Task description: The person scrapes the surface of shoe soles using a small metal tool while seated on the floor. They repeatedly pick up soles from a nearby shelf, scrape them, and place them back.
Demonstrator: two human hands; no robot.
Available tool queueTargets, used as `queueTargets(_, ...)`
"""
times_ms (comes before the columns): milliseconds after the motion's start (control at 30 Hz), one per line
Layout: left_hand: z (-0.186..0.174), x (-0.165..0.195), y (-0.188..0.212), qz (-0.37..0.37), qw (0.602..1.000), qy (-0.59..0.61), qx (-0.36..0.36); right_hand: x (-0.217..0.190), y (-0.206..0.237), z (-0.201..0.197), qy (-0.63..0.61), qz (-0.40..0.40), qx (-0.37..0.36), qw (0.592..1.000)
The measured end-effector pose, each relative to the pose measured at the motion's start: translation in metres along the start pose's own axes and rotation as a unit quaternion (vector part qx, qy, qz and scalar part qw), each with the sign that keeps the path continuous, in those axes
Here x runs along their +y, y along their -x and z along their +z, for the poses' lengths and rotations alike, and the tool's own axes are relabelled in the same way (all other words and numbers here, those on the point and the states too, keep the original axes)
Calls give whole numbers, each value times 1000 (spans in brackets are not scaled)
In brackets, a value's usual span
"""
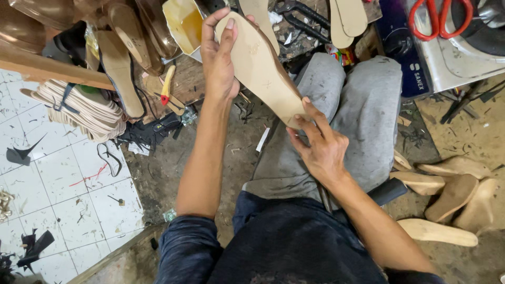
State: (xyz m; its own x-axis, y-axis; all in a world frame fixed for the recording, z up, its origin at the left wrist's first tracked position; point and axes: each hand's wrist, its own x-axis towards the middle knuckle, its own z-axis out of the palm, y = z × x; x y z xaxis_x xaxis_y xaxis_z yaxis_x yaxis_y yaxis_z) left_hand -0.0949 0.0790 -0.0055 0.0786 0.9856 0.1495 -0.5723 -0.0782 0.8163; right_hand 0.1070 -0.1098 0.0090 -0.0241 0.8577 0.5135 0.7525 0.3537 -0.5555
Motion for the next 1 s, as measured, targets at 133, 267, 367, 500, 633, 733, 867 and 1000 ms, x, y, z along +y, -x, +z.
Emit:
queueTargets(133, 7, 6, 7, 11, 1000, 16, -12, -8, 3, -3, 7, -16, 18, 1000)
queueTargets(267, 24, 22, 16, -3, 1000, 13, -9, -21, 5, -19, 19, 6, -17, 1000)
queueTargets(367, 46, 33, 27, -15, 998, 21, -59, -28, 8, -44, -1, 35, -75, 997)
queueTargets(500, 83, 15, 56, -65, 990, 2, -129, -30, 24, -78, 25, 71, -137, 988)
queueTargets(633, 109, -27, 70, -130, 974, -4, -185, -26, 40, -77, 102, 116, -166, 974)
queueTargets(733, 112, -58, 74, -142, 972, -41, -185, -12, 40, -63, 153, 205, -252, 933)
queueTargets(867, 103, -79, 61, -178, 951, -165, -190, 1, 37, -49, 123, 228, -250, 933)
queueTargets(1000, 108, -83, 46, 30, 898, -397, -189, 11, 28, -45, 135, 256, -281, 915)
